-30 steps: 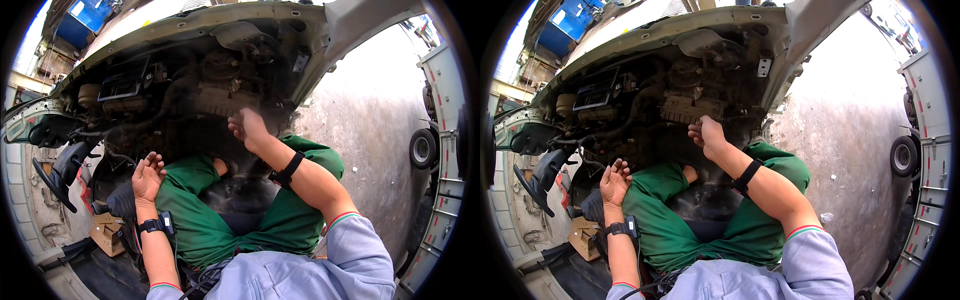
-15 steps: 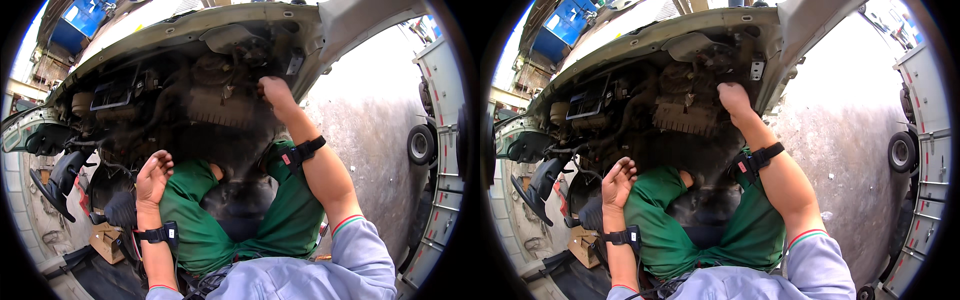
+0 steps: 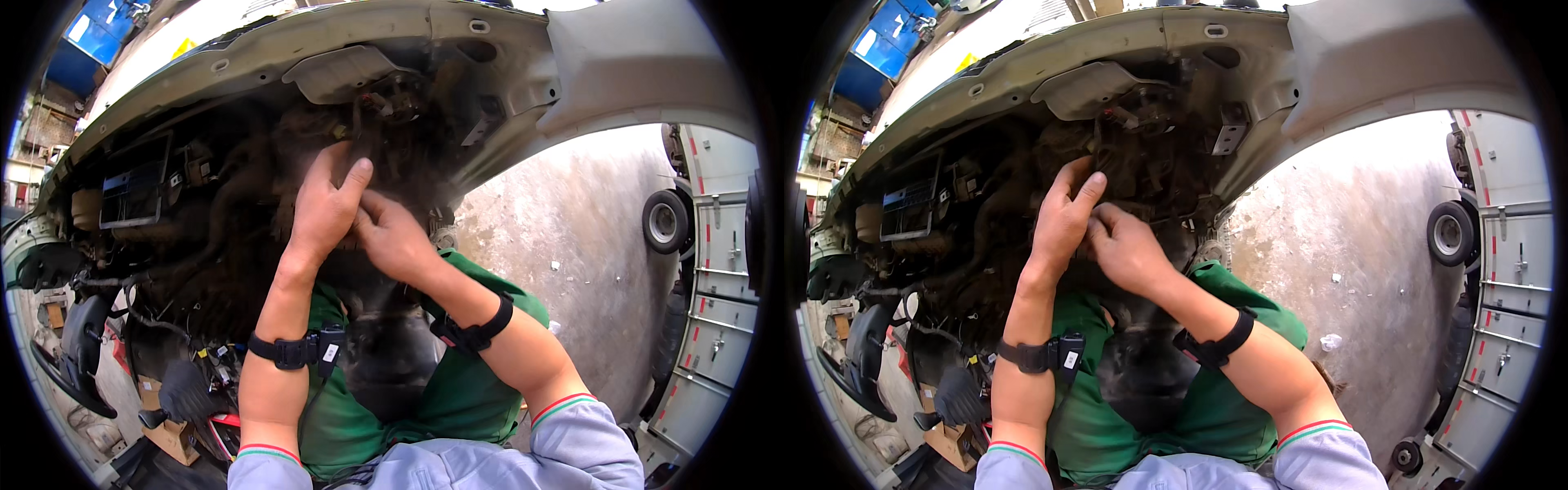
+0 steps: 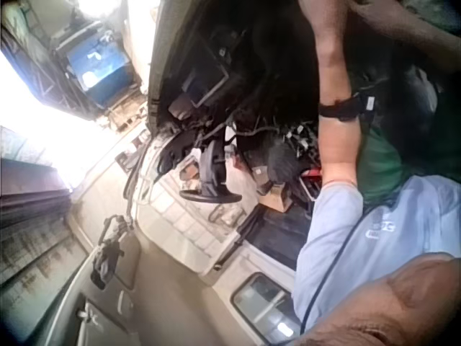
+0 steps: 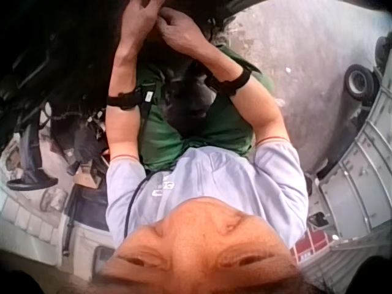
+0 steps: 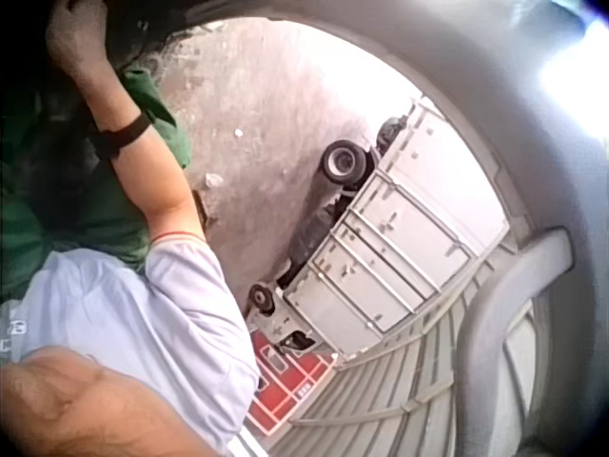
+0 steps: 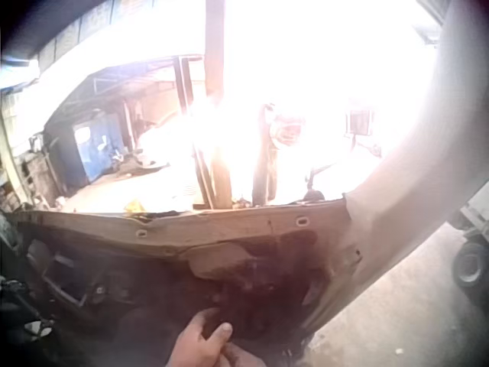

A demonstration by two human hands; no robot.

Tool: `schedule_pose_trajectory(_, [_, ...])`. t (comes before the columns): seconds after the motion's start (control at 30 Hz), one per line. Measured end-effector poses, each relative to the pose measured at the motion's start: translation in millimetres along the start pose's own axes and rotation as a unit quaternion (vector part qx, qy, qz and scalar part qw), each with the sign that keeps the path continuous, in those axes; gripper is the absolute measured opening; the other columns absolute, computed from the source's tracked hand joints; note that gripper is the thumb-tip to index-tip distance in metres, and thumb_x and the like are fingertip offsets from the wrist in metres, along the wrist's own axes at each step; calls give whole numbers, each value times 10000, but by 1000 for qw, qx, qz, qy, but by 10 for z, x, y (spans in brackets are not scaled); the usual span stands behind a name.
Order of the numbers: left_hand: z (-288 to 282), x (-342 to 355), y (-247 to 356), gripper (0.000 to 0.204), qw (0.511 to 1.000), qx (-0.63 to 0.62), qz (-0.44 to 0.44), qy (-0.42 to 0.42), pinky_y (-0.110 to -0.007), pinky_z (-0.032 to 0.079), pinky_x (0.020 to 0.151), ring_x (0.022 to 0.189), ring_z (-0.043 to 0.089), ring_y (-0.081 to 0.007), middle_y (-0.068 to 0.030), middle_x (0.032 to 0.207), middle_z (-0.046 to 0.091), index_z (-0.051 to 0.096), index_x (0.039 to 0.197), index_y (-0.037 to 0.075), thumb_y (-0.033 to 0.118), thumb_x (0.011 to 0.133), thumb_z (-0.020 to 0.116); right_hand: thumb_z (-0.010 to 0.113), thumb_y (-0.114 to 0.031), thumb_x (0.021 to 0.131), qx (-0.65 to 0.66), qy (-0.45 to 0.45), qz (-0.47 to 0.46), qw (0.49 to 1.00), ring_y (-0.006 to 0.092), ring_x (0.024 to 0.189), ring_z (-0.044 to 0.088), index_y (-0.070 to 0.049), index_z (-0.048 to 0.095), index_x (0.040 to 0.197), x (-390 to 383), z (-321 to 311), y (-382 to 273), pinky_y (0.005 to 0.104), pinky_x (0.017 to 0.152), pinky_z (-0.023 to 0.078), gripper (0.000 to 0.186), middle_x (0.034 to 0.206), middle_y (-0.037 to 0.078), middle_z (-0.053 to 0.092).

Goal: The person works inside the footwell of a vehicle cabin, disconnecting and reconnecting wiring harnesses and a grey electronic module within the disassembled lower dashboard.

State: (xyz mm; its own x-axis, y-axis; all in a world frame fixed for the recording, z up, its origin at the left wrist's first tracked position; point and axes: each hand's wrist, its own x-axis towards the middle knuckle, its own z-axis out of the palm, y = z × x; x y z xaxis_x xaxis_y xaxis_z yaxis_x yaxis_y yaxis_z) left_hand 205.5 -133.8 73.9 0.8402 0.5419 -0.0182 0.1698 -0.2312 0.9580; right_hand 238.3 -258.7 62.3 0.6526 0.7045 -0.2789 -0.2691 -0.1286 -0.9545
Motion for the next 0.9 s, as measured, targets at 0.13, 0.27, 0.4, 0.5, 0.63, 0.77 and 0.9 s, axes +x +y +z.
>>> schedule_pose_trajectory(0.13, [55,-5,-67,505,993,107,-39,-13,-435,453,983,1153,582,-414,-260,1220,627,578,1269,-6,291,866,637,489,-181,977,-129,10,-14,991,379,964,675,46,586,1127,1,16,-46,415,820,510,289,1013,242,694])
schedule_pose_trajectory(0.27, [4,11,-57,463,997,60,-43,-30,-444,459,963,1131,582,-427,-251,1198,635,586,1250,-1,256,866,619,514,-110,938,-125,-2,27,992,181,940,634,50,603,1127,6,65,-126,333,846,493,263,1004,154,706])
schedule_pose_trajectory(0.4, [1,-15,-103,415,998,61,-27,-21,-453,469,941,1103,585,-442,-258,1173,638,592,1226,-2,206,868,598,501,-90,925,-118,-4,36,992,192,950,644,37,617,1113,-8,96,-142,330,849,493,255,1007,158,709])
schedule_pose_trajectory(0.5, [-1,-22,-79,395,997,74,-13,-19,-461,476,925,1082,590,-451,-262,1151,644,592,1209,-12,170,859,589,500,-81,919,-124,-12,31,992,193,949,647,32,623,1106,-19,72,-116,328,849,494,251,1005,154,712])
schedule_pose_trajectory(0.63, [9,-33,-16,364,996,88,-13,-17,-475,480,909,1064,591,-464,-261,1117,652,594,1171,-26,119,838,579,525,-168,950,-108,-34,28,993,218,846,673,44,619,1061,-21,14,-65,344,758,508,257,913,148,711])
schedule_pose_trajectory(0.77, [47,-43,-77,338,994,107,2,0,-484,480,898,1054,592,-458,-250,1095,655,592,1149,-23,106,837,581,554,-177,951,-84,-57,41,994,132,791,631,49,645,1001,-8,-123,-103,301,721,495,249,847,79,695])
schedule_pose_trajectory(0.9, [63,-44,-84,308,989,141,36,8,-498,474,867,998,599,-435,-225,1046,651,582,1118,-12,116,839,607,600,-173,933,-53,-24,84,995,100,740,623,53,686,925,8,-404,-248,262,691,500,242,789,44,686])
